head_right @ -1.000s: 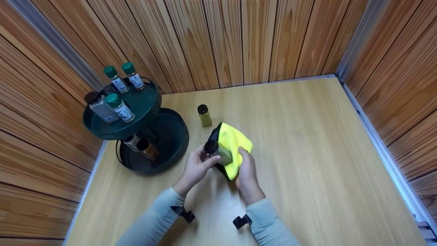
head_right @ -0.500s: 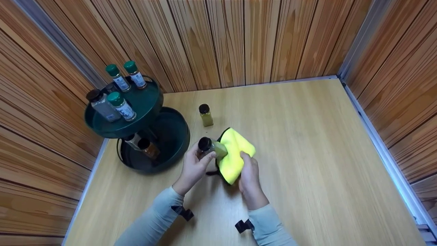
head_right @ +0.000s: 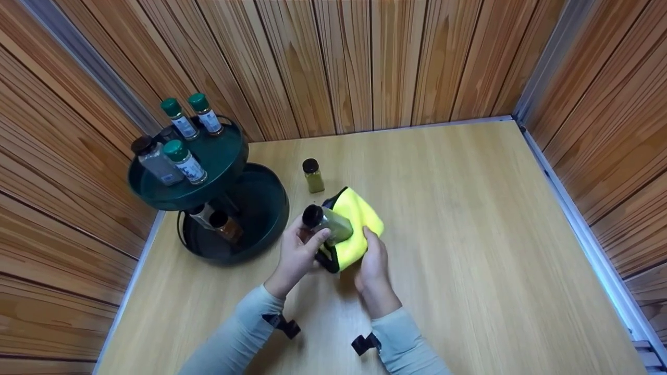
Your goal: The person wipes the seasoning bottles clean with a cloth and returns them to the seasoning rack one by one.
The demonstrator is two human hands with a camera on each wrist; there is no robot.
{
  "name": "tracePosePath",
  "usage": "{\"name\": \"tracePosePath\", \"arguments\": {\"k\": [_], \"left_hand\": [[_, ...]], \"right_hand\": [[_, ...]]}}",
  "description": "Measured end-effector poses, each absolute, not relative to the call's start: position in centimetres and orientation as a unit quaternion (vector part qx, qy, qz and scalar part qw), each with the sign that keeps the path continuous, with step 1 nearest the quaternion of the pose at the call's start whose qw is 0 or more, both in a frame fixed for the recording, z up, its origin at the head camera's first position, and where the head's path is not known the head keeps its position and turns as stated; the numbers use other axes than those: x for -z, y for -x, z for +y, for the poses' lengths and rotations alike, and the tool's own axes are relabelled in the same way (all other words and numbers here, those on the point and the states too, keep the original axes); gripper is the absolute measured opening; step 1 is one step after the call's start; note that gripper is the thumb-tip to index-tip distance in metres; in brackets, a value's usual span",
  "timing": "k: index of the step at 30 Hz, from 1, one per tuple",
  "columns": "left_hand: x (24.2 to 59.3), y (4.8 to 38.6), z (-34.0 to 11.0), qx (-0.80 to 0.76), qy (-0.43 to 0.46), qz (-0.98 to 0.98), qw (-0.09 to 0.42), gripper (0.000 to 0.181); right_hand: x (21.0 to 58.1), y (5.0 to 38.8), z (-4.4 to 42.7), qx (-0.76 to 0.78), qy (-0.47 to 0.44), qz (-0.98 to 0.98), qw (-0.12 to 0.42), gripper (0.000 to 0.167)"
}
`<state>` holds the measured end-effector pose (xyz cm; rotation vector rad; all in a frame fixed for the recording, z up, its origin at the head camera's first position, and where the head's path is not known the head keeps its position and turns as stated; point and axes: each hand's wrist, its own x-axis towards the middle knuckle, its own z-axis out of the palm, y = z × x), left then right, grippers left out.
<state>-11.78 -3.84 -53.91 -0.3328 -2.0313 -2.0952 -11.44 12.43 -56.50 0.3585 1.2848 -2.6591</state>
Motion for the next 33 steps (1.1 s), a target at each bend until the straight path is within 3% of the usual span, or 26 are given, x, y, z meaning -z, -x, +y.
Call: {"name": "tracePosePath", "arguments": {"k": [6,16,20,25,33], "left_hand": [[54.2,12.4,-4.3,0.694,0.104,-0.701,0.124,0.038],[54.5,12.2,-5.0,0.667,0.093,-0.730,0.115,0.035],[54.1,12.1,-4.8,0.691,0.097,-0.709,0.104,0.038],[54.1,12.4,-4.8,0.683,0.126,-0.708,0.130,0.042],[54.6,13.0,-6.0,0.674,0.111,-0.718,0.134,0.038]], "right_hand": [[56.4,11.1,13.2,0.870,-0.125,0.471,0.080,0.038],[55.9,11.9,13.5,0.857,-0.141,0.495,0.009,0.038],[56.2,12.3,12.6,0.884,-0.146,0.442,0.047,0.040],[56.3,12.1,12.0,0.896,-0.143,0.408,0.100,0.042],[56.2,11.3,12.5,0.872,-0.136,0.462,0.090,0.038]]}}
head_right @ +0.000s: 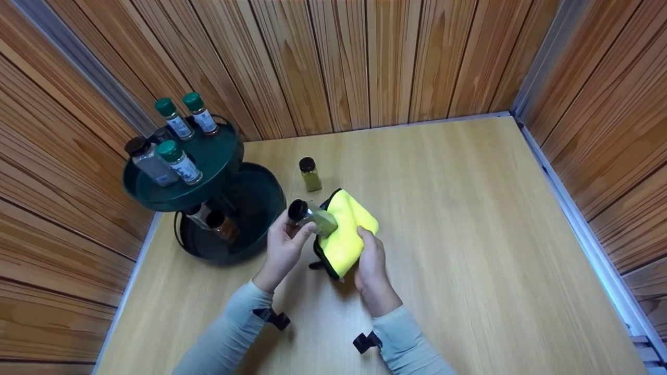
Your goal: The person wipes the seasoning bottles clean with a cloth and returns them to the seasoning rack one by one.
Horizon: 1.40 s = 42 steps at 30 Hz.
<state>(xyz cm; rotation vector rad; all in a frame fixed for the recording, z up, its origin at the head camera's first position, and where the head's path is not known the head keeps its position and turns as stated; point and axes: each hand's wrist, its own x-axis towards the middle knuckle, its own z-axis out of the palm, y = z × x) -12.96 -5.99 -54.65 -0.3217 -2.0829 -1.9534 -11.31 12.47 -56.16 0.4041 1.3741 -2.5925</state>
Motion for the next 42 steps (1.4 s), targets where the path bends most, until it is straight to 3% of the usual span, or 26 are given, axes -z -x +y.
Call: {"name": "tracePosePath", "arguments": {"k": [9,15,25,32,42], "left_hand": [[54.3,12.2,-6.5,0.684,0.097,-0.714,0.114,0.038],[54.2,11.8,-6.3,0.707,0.127,-0.686,0.113,0.040],[53.8,12.6,-7.3,0.711,0.117,-0.680,0.136,0.039],[54.1,12.4,-8.5,0.705,0.077,-0.691,0.136,0.038],[53.2,12.0,-11.6,0.650,0.012,-0.740,0.173,0.038]], "right_hand": [[56.2,11.2,11.8,0.878,-0.148,0.453,0.041,0.039],[56.2,11.1,11.3,0.886,-0.125,0.439,0.076,0.038],[55.9,11.0,12.6,0.877,-0.101,0.462,0.085,0.037],[56.4,11.3,13.2,0.858,-0.100,0.494,0.103,0.034],[56.5,11.5,14.3,0.848,-0.076,0.511,0.121,0.037]]}}
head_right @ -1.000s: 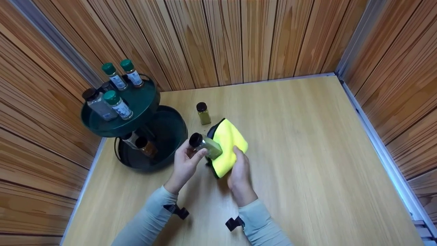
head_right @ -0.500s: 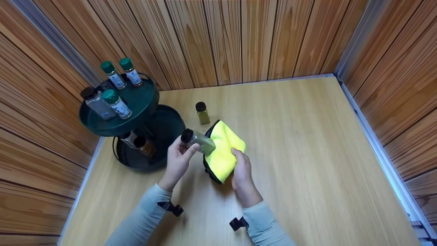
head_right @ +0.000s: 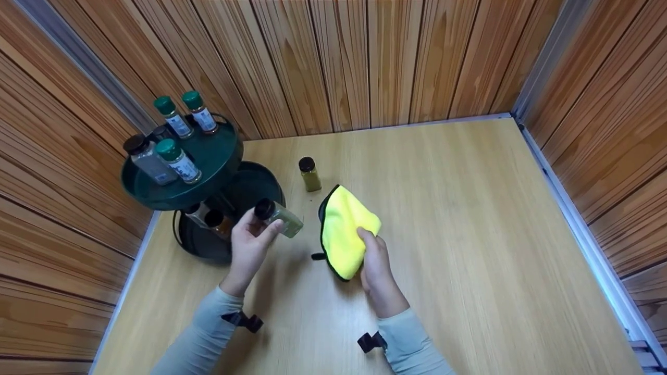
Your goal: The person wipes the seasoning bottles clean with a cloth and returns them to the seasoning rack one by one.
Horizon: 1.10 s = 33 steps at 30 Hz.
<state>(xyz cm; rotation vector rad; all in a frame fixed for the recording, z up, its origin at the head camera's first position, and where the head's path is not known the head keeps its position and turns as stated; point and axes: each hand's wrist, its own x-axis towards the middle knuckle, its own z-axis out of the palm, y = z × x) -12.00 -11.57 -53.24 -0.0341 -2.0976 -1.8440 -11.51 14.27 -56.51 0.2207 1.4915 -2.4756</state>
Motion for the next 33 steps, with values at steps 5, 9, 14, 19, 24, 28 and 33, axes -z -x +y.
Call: {"name": "tracePosePath", "arguments": {"k": [5,9,14,19,24,28,33], "left_hand": [[53.0,11.4,-12.7,0.617,-0.001,-0.765,0.186,0.038],[52.9,11.0,-13.7,0.579,-0.006,-0.789,0.203,0.039],[53.1,10.7,-15.2,0.558,-0.008,-0.802,0.215,0.043],[53.3,10.6,-16.5,0.555,-0.019,-0.801,0.222,0.043],[53.7,10.8,-17.7,0.550,-0.034,-0.800,0.238,0.042],[54.0,11.2,-18.4,0.539,-0.058,-0.803,0.248,0.040],[54.5,11.7,-19.0,0.533,-0.088,-0.803,0.252,0.038]], "right_hand": [[56.3,11.5,14.6,0.844,-0.068,0.518,0.124,0.037],[56.2,11.5,14.8,0.845,-0.073,0.517,0.114,0.038],[56.3,11.6,15.0,0.841,-0.075,0.523,0.114,0.039],[56.4,11.5,15.2,0.837,-0.085,0.530,0.107,0.038],[56.4,11.5,15.2,0.837,-0.092,0.530,0.097,0.036],[56.5,11.5,15.3,0.838,-0.090,0.529,0.097,0.034],[56.5,11.4,15.5,0.838,-0.074,0.531,0.102,0.037]]}}
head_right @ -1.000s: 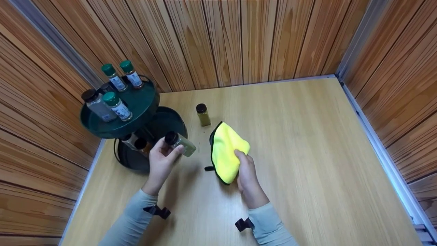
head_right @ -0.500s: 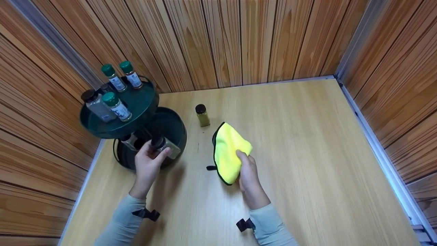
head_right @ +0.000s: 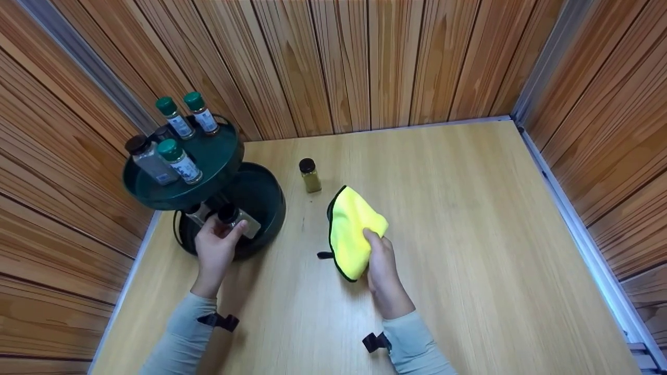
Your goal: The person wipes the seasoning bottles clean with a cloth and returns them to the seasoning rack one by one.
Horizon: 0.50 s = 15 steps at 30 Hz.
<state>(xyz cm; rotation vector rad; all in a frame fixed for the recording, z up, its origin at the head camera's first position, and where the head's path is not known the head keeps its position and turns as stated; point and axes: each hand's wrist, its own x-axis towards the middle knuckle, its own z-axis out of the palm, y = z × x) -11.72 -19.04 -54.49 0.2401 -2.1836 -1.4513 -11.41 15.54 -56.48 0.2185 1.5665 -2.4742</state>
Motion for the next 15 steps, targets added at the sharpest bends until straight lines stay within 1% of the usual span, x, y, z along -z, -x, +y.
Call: {"name": "tracePosePath", "arguments": {"k": [7,15], "left_hand": [[55.4,12.5,-19.5,0.516,-0.111,-0.815,0.238,0.036],[56.4,13.5,-19.6,0.493,-0.123,-0.829,0.232,0.039]], "right_hand": [[56.5,11.5,15.7,0.837,-0.078,0.532,0.100,0.039],[56.6,11.5,15.8,0.837,-0.083,0.532,0.098,0.038]]}}
